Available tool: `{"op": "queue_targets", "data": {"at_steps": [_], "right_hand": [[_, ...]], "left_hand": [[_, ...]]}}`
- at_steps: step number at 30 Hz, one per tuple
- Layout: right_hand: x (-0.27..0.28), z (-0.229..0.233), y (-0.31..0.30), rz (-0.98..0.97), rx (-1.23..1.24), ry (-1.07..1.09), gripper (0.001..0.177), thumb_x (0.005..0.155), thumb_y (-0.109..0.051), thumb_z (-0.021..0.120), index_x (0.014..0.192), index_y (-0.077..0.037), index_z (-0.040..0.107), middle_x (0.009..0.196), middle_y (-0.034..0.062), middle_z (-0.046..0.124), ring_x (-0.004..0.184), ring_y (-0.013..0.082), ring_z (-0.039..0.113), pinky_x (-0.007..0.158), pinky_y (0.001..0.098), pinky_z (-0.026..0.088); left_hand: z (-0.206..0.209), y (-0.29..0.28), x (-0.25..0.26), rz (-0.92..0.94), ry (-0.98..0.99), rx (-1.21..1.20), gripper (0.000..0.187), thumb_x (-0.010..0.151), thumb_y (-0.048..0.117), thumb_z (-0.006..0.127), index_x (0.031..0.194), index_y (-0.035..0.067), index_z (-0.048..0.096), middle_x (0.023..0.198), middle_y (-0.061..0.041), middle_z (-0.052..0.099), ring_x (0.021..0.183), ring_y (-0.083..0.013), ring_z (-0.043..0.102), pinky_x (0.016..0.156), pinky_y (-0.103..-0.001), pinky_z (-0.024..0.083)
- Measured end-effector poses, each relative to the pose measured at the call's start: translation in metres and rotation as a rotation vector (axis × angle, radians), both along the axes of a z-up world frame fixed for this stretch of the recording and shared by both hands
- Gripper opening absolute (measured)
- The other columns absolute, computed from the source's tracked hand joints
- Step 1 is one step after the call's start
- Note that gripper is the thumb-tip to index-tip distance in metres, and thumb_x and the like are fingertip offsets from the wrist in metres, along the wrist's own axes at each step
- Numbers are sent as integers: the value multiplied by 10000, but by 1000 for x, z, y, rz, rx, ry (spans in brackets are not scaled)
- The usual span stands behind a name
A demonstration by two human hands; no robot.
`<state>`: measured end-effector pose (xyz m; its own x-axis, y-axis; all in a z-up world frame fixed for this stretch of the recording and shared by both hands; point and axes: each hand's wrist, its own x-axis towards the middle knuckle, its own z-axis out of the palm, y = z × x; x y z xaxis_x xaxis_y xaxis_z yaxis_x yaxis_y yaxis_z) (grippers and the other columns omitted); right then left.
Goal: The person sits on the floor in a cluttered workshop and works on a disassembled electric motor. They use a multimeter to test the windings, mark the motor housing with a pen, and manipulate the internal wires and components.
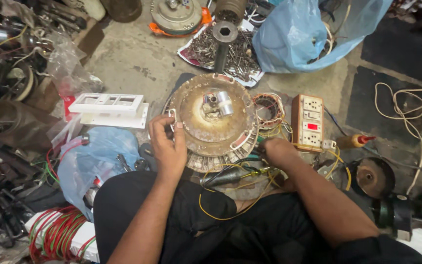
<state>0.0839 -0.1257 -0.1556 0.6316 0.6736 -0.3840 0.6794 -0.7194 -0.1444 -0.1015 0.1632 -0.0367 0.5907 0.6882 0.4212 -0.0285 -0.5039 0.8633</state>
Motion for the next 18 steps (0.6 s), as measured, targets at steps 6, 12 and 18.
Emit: {"op": "queue_targets", "data": {"at_steps": [6, 12, 18], "right_hand": [[-1, -56, -5, 10, 62, 33, 177, 892, -202, 620, 928, -81, 744, 956, 194, 734, 928, 386, 704, 839, 503, 558], [-11, -11, 5, 178, 298, -81, 293, 790, -111, 666, 1080, -116, 710, 1050, 190, 731, 1021, 415, 673, 900, 504, 533], [-13, 74, 7, -345, 179, 117, 529, 961, -304, 645, 1439, -146, 484, 1171, 222, 700, 1088, 390, 674, 952, 469, 530]], "left_hand": [[-9, 0, -6, 16, 11, 63, 217, 983, 65, 642, 1168, 0, 551, 1211, -184, 576, 1132, -325, 611, 899, -390, 552], [-1, -1, -4, 68, -31, 182, 214, 975, 72, 627, 1161, -2, 555, 1208, -216, 601, 1150, -387, 604, 983, -469, 492], [0, 7, 0, 46, -41, 48, 196, 980, 109, 634, 1147, 11, 607, 1179, -175, 682, 1109, -348, 668, 956, -433, 521]]}}
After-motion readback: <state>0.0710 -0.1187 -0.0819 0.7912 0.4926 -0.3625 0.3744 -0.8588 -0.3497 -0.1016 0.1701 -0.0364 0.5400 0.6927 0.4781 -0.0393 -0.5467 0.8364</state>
